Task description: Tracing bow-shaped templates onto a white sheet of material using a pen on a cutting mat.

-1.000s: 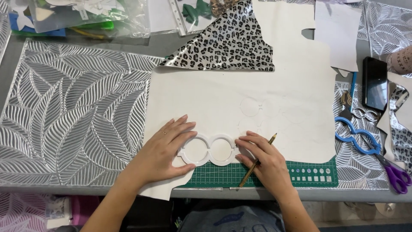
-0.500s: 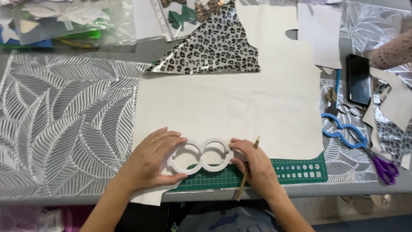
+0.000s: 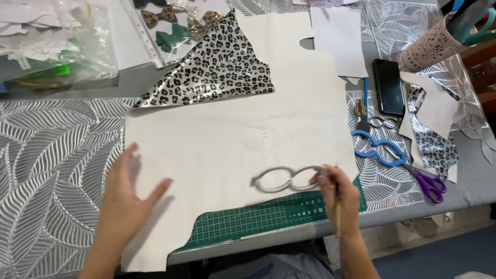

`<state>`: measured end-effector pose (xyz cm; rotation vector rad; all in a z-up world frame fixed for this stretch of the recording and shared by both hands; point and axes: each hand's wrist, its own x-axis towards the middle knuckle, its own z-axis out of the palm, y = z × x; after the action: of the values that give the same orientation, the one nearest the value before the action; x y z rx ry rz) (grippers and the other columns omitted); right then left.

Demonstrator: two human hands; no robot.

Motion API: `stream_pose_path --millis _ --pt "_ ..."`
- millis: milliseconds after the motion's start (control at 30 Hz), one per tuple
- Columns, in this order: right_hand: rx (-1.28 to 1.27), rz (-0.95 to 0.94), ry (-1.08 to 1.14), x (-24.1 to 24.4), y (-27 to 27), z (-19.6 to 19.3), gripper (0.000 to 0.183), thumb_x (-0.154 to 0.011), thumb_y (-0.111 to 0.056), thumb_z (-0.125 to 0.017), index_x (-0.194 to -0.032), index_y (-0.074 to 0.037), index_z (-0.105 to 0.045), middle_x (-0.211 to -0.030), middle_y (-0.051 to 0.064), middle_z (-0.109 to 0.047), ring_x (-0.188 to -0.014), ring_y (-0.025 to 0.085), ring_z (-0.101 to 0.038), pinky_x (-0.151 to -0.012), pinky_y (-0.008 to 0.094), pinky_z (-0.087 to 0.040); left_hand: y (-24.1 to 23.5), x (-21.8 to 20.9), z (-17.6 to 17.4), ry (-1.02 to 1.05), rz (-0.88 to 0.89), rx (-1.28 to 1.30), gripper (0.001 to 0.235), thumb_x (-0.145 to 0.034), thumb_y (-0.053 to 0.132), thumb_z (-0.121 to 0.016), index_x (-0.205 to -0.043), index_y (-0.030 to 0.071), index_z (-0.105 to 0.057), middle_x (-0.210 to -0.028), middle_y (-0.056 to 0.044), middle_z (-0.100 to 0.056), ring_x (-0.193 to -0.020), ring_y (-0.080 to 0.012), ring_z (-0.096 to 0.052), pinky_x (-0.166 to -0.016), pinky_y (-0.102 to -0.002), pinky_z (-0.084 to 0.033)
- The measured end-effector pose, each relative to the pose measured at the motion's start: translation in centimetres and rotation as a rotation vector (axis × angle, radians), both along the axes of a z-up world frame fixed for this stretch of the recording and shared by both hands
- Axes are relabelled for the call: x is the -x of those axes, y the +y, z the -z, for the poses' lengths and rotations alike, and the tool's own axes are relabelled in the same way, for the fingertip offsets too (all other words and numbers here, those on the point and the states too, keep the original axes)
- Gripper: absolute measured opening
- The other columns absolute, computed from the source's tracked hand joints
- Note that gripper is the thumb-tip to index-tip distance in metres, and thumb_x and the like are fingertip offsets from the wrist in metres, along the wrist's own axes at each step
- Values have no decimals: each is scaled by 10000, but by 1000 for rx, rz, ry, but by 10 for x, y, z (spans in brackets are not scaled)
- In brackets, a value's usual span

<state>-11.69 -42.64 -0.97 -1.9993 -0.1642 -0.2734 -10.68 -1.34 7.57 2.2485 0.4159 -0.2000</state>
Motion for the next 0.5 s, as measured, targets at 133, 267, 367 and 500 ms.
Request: stream_pose_path --millis 133,267,367,500 --pt "119 301 15 3 -40 -24 329 -1084 -287 -531 -1241 -22 -646 -935 66 -714 -882 170 -683 -869 316 -559 25 -30 -7 122 -169 100 910 -824 424 -621 -1592 169 -205 -1616 -117 -298 -1436 -351 -336 -1143 -600 -305" --pt "227 411 62 6 -61 -20 317 -1104 -289 -525 -1235 -34 -662 -933 29 -715 -852 142 -644 -853 305 -493 39 -50 9 -45 -190 229 814 -878 331 -592 -1560 67 -236 -1612 -128 -316 -1442 -269 -370 -1157 -439 -304" --pt "216 416 92 2 -60 -19 328 -1085 -303 -535 -1234 -44 -671 -922 30 -721 -877 150 -657 -858 307 -496 35 -63 0 -26 -226 282 768 -906 258 -596 -1557 61 -239 -1569 -124 -394 -1383 -247 -418 -1136 -441 -341" --pt "178 406 175 -8 -60 -21 368 -1047 -336 -554 -1225 -42 -686 -928 38 -735 -935 180 -672 -909 332 -506 27 -76 -10 92 -236 167 804 -918 222 -668 -1585 80 -241 -1509 -61 -451 -1139 -212 -546 -899 -441 -460"
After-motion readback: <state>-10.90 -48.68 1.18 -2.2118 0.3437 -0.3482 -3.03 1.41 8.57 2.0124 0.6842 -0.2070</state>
